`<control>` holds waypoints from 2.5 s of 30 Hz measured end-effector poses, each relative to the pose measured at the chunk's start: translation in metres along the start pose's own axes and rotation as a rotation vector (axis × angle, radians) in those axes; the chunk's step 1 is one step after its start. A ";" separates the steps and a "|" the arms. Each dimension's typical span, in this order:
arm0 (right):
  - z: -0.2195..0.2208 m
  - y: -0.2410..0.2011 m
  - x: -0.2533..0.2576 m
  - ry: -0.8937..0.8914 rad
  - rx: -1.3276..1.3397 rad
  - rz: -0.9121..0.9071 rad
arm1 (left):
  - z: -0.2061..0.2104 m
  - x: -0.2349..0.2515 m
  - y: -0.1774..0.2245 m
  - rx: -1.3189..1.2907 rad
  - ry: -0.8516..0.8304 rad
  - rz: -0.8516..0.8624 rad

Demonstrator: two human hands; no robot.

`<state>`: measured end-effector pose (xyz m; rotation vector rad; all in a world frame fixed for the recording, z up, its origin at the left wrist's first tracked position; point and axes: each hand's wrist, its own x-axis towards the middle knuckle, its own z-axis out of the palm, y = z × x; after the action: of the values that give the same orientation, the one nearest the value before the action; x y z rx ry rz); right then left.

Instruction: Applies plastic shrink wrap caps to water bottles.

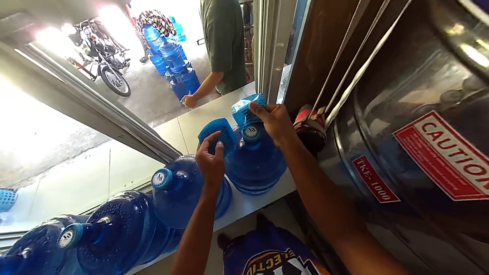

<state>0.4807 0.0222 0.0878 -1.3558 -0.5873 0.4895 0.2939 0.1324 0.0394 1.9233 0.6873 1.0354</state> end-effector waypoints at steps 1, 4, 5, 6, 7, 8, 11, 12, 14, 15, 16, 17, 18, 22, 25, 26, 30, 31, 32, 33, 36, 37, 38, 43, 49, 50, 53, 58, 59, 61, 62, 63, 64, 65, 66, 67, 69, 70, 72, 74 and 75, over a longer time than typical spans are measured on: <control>-0.003 0.001 -0.001 0.009 -0.024 -0.024 | 0.002 0.003 0.001 -0.003 -0.015 0.006; -0.010 0.008 -0.004 0.031 -0.152 -0.048 | 0.008 0.016 0.002 -0.019 -0.072 0.038; -0.012 0.010 -0.004 0.031 -0.202 -0.047 | 0.010 0.020 0.002 -0.023 -0.101 0.048; -0.012 0.011 -0.006 0.029 -0.252 -0.040 | 0.011 0.024 0.002 -0.026 -0.137 0.057; -0.010 0.011 -0.009 0.029 -0.298 -0.027 | 0.013 0.028 0.002 -0.025 -0.180 0.062; -0.009 0.011 -0.015 0.020 -0.333 -0.014 | 0.014 0.031 0.003 -0.021 -0.233 0.063; -0.007 0.009 -0.038 -0.033 -0.341 -0.042 | 0.016 0.039 0.008 -0.073 -0.405 0.036; -0.007 0.010 -0.042 -0.052 -0.324 -0.077 | 0.015 0.041 0.008 -0.107 -0.455 0.039; -0.011 0.016 -0.046 -0.090 -0.256 -0.161 | 0.015 0.044 0.004 -0.149 -0.510 0.104; -0.014 0.021 -0.046 -0.105 -0.209 -0.206 | 0.016 0.045 0.002 -0.156 -0.512 0.160; -0.017 0.027 -0.046 -0.117 -0.169 -0.253 | 0.017 0.047 0.000 -0.161 -0.504 0.220; -0.020 0.035 -0.046 -0.122 -0.158 -0.298 | 0.018 0.048 -0.002 -0.170 -0.495 0.257; -0.022 0.043 -0.044 -0.124 -0.163 -0.341 | 0.020 0.048 -0.004 -0.180 -0.485 0.278; -0.025 0.062 -0.038 -0.120 -0.266 -0.484 | 0.021 0.051 -0.013 -0.174 -0.502 0.322; -0.027 0.054 -0.051 -0.153 -0.438 -0.327 | 0.015 0.049 -0.009 -0.059 -0.549 0.342; -0.027 0.045 -0.062 -0.161 -0.547 -0.214 | 0.010 0.047 -0.005 0.007 -0.550 0.337; -0.012 0.010 -0.128 -0.015 -0.723 -0.190 | -0.036 0.017 0.017 -0.049 -0.349 0.202; -0.003 0.004 -0.139 0.023 -0.620 -0.267 | -0.052 0.005 0.026 -0.126 -0.295 0.165; 0.006 -0.002 -0.145 -0.011 -0.482 -0.291 | -0.067 -0.007 0.034 -0.202 -0.269 0.131; 0.016 -0.006 -0.148 -0.090 -0.352 -0.253 | -0.080 -0.020 0.039 -0.268 -0.264 0.099; 0.053 -0.013 -0.143 -0.283 -0.068 -0.087 | -0.110 -0.043 0.048 -0.385 -0.257 0.047; 0.067 -0.013 -0.141 -0.341 -0.009 -0.084 | -0.120 -0.047 0.048 -0.388 -0.233 0.039; 0.078 -0.012 -0.141 -0.409 0.048 -0.088 | -0.131 -0.050 0.047 -0.394 -0.204 0.024; 0.126 -0.004 -0.148 -0.616 0.068 -0.120 | -0.194 -0.053 0.025 -0.427 -0.112 0.011; 0.180 0.000 -0.134 -0.235 0.029 -0.178 | -0.266 -0.035 -0.020 -0.141 0.109 0.188; 0.187 0.005 -0.123 -0.178 -0.007 -0.181 | -0.276 -0.031 -0.028 -0.093 0.150 0.220; 0.210 0.029 -0.089 -0.138 -0.031 -0.077 | -0.294 -0.026 -0.047 -0.033 0.188 0.218; 0.251 0.027 -0.076 -0.260 -0.024 0.177 | -0.289 -0.023 -0.076 0.086 0.200 0.210; 0.253 0.022 -0.078 -0.286 -0.029 0.190 | -0.286 -0.024 -0.078 0.097 0.198 0.197; 0.249 0.013 -0.086 -0.310 -0.098 0.149 | -0.280 -0.023 -0.079 0.119 0.184 0.184; 0.245 0.011 -0.089 -0.309 -0.152 0.105 | -0.276 -0.021 -0.079 0.129 0.178 0.184; 0.241 0.012 -0.090 -0.301 -0.215 0.050 | -0.271 -0.019 -0.078 0.131 0.166 0.180; 0.236 0.014 -0.092 -0.287 -0.282 0.001 | -0.266 -0.017 -0.077 0.131 0.145 0.167; 0.232 0.018 -0.094 -0.278 -0.337 -0.039 | -0.262 -0.015 -0.075 0.131 0.114 0.145; 0.230 0.023 -0.096 -0.274 -0.370 -0.063 | -0.259 -0.012 -0.073 0.140 0.073 0.128; 0.229 0.026 -0.098 -0.277 -0.370 -0.068 | -0.255 -0.007 -0.070 0.146 0.020 0.111; 0.228 0.030 -0.101 -0.307 -0.270 -0.035 | -0.247 0.002 -0.067 0.114 -0.103 0.063; 0.227 0.029 -0.103 -0.335 -0.193 -0.004 | -0.244 0.006 -0.068 0.075 -0.165 0.032; 0.225 0.027 -0.107 -0.387 -0.060 0.037 | -0.240 0.011 -0.070 -0.009 -0.262 -0.023; 0.222 0.028 -0.106 -0.391 -0.012 0.037 | -0.238 0.015 -0.071 -0.082 -0.325 -0.068; 0.219 0.028 -0.104 -0.375 -0.013 0.035 | -0.238 0.017 -0.070 -0.128 -0.348 -0.092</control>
<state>0.2596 0.1253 0.0732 -1.2955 -0.8745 0.7782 0.0937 0.2774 0.0625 1.8785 0.4931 0.6484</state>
